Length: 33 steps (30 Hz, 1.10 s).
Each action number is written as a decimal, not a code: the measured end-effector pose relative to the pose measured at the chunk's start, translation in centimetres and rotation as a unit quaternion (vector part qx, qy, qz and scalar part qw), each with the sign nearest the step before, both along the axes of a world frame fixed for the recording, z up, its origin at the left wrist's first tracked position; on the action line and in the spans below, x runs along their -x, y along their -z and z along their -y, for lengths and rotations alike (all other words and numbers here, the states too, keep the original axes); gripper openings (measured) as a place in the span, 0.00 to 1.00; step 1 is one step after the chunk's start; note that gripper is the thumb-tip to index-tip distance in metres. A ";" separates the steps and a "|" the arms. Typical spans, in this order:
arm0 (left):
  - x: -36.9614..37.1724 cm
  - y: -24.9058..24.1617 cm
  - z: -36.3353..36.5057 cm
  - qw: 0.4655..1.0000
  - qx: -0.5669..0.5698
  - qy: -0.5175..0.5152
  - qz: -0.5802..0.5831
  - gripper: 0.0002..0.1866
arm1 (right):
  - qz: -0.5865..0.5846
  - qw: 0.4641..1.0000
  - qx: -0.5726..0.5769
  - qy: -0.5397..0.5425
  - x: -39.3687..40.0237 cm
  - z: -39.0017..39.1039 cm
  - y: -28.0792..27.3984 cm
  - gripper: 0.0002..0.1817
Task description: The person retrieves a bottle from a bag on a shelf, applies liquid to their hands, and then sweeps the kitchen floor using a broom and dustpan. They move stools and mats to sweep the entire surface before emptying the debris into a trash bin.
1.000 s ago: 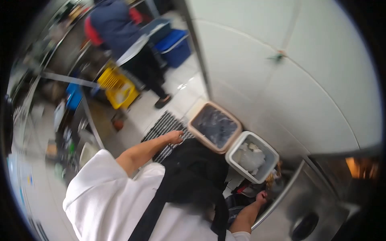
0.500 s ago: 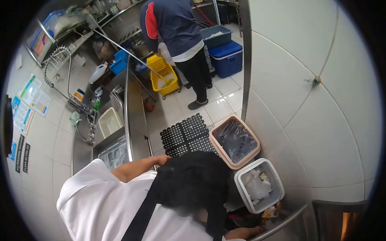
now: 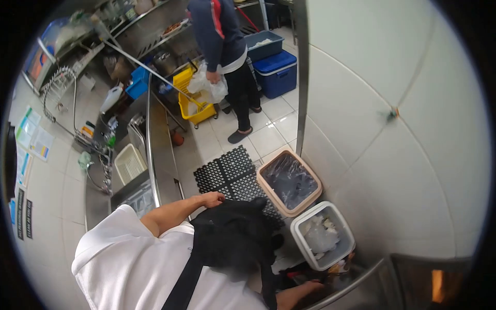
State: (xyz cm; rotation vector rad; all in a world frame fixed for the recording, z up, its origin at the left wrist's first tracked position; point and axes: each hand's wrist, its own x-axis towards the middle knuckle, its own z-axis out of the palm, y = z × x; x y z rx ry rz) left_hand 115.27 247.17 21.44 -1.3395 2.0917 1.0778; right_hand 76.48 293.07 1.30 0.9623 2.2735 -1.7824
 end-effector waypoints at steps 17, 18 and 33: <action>-12.7 -1.2 8.9 0.887 -0.025 -0.365 -0.283 0.24 | 0.142 0.429 -0.053 -0.891 -16.2 50.1 -11.7 0.21; -14.5 -3.5 10.4 0.876 -0.007 -0.382 -0.293 0.24 | 0.171 0.423 -0.128 -0.881 -17.7 52.8 -14.3 0.21; -42.2 -11.3 38.6 0.511 0.496 -0.700 0.049 0.40 | -0.140 0.147 -0.200 -0.959 -37.3 93.2 -11.7 0.26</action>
